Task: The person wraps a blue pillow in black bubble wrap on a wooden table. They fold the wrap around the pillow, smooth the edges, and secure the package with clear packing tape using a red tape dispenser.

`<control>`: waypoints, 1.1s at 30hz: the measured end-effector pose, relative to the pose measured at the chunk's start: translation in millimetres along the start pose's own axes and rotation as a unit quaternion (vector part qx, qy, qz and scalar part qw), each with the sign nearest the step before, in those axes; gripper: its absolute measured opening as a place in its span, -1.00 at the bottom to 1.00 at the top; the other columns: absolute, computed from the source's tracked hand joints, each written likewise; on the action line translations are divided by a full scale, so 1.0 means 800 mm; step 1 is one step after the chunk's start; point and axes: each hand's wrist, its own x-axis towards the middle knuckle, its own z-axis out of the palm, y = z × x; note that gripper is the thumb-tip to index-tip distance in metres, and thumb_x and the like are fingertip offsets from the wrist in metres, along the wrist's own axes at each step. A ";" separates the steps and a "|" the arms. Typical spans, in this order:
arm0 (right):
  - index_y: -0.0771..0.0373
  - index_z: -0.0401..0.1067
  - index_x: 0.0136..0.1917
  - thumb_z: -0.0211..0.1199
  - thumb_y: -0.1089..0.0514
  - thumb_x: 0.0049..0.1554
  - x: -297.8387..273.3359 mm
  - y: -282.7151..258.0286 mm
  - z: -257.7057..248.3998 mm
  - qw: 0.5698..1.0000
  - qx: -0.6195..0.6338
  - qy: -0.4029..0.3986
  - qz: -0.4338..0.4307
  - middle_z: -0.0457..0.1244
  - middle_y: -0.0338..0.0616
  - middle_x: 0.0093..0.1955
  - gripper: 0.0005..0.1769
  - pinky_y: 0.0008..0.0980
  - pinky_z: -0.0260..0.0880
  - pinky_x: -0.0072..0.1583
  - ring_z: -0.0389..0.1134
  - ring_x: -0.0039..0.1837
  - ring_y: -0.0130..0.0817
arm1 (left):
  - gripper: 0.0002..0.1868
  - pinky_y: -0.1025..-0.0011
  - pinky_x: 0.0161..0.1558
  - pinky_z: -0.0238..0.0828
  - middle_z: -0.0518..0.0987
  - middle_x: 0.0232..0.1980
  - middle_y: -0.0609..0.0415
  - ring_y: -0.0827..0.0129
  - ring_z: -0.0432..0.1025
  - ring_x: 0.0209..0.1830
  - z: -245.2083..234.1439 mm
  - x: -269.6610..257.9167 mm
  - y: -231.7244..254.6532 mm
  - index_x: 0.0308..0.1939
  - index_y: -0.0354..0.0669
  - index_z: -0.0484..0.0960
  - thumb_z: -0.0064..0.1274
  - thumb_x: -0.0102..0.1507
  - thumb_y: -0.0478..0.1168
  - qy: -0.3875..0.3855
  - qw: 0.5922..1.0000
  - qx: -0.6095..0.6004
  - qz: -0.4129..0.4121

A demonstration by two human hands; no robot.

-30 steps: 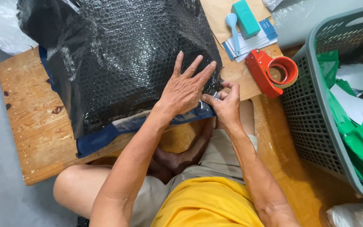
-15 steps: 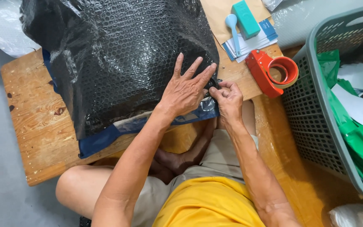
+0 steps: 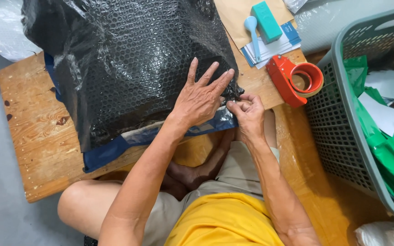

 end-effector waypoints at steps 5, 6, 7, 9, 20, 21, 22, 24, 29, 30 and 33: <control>0.28 0.24 0.19 0.50 0.28 0.05 0.002 0.005 0.001 1.000 -0.001 -0.001 -0.003 0.36 -0.17 -0.29 -0.45 -0.65 0.44 -0.27 0.40 -0.27 -0.53 | -0.16 -0.24 0.56 -0.76 0.43 0.50 0.17 0.12 -0.01 0.64 0.001 0.001 0.001 0.65 0.06 -0.02 -0.02 0.32 -0.07 -0.001 1.000 0.007 0.000; 0.29 0.22 0.20 0.51 0.27 0.06 0.001 0.002 0.004 1.000 0.007 0.000 0.011 0.37 -0.15 -0.28 -0.43 -0.63 0.45 -0.29 0.40 -0.28 -0.51 | -0.17 -0.24 0.56 -0.76 0.42 0.50 0.18 0.13 -0.02 0.65 0.001 0.001 0.001 0.65 0.07 -0.02 -0.04 0.33 -0.07 -0.007 1.000 0.006 -0.003; 0.29 0.22 0.20 0.51 0.27 0.06 -0.002 -0.001 0.004 1.000 0.006 -0.001 0.012 0.37 -0.15 -0.28 -0.43 -0.63 0.45 -0.29 0.40 -0.28 -0.51 | -0.17 -0.24 0.56 -0.76 0.42 0.50 0.18 0.13 -0.02 0.65 0.002 0.001 0.001 0.65 0.07 -0.02 -0.04 0.33 -0.07 -0.007 1.000 0.006 -0.004; 0.29 0.20 0.20 0.66 0.25 -0.10 -0.006 -0.008 0.005 0.999 -0.019 -0.018 0.023 0.37 -0.07 -0.26 -0.24 -0.53 0.50 -0.34 0.42 -0.32 -0.44 | -0.17 -0.22 0.56 -0.76 0.42 0.51 0.19 0.14 -0.02 0.65 0.005 0.001 0.000 0.65 0.07 -0.01 -0.02 0.33 -0.07 -0.006 1.000 0.006 -0.004; 0.25 0.13 0.28 0.51 0.42 -0.07 -0.027 -0.023 0.000 0.998 0.025 -0.056 0.026 0.36 -0.08 -0.14 -0.22 -0.54 0.56 -0.21 0.44 -0.18 -0.42 | -0.17 -0.23 0.56 -0.78 0.40 0.51 0.22 0.16 -0.05 0.66 0.001 0.002 0.005 0.64 0.09 -0.01 -0.04 0.32 -0.02 -0.018 0.999 0.033 -0.005; 0.25 0.13 0.30 0.50 0.43 -0.08 -0.031 -0.020 -0.007 0.997 0.024 -0.057 0.037 0.37 -0.08 -0.12 -0.21 -0.55 0.56 -0.19 0.44 -0.18 -0.43 | -0.17 -0.23 0.56 -0.78 0.40 0.51 0.22 0.16 -0.05 0.66 0.002 -0.002 0.008 0.64 0.09 -0.01 -0.05 0.32 -0.02 -0.023 0.999 0.026 -0.009; 0.25 0.13 0.30 0.50 0.43 -0.08 -0.025 -0.021 -0.002 0.997 0.025 -0.058 0.038 0.37 -0.08 -0.12 -0.21 -0.55 0.56 -0.19 0.44 -0.18 -0.43 | -0.17 -0.23 0.56 -0.78 0.40 0.51 0.22 0.16 -0.05 0.66 -0.002 -0.001 0.006 0.64 0.09 -0.01 -0.05 0.32 -0.02 -0.024 0.999 0.026 -0.009; 0.26 0.21 0.22 0.48 0.16 0.10 -0.018 -0.021 0.002 0.999 -0.027 -0.018 0.012 0.40 -0.11 -0.22 -0.43 -0.64 0.47 -0.26 0.40 -0.23 -0.52 | -0.20 -0.24 0.56 -0.75 0.40 0.52 0.20 0.13 -0.02 0.65 -0.006 0.001 0.006 0.64 0.09 0.01 -0.06 0.33 -0.06 -0.013 1.000 0.020 -0.005; 0.25 0.24 0.19 0.53 0.20 0.05 0.009 0.018 -0.011 0.999 -0.045 -0.028 -0.002 0.38 -0.09 -0.32 -0.42 -0.57 0.44 -0.34 0.41 -0.33 -0.44 | -0.21 -0.24 0.56 -0.75 0.40 0.51 0.21 0.14 -0.03 0.65 -0.007 0.001 0.009 0.63 0.08 0.03 -0.07 0.34 -0.04 -0.018 0.999 0.031 -0.008; 0.25 0.24 0.19 0.48 0.23 0.07 0.011 0.023 -0.013 0.998 -0.043 -0.037 -0.005 0.38 -0.07 -0.31 -0.47 -0.55 0.43 -0.34 0.42 -0.32 -0.41 | -0.21 -0.24 0.56 -0.76 0.40 0.51 0.22 0.16 -0.04 0.65 -0.010 0.001 0.011 0.63 0.08 0.03 -0.08 0.33 -0.04 -0.025 0.999 0.030 -0.012; 0.27 0.25 0.22 0.37 0.30 0.09 -0.003 0.003 -0.013 0.998 -0.046 -0.039 0.012 0.36 -0.15 -0.26 -0.52 -0.59 0.42 -0.27 0.41 -0.25 -0.47 | -0.23 -0.25 0.56 -0.74 0.40 0.51 0.21 0.14 -0.04 0.65 -0.010 0.000 0.012 0.62 0.08 0.05 -0.08 0.34 -0.06 -0.028 0.999 0.022 -0.011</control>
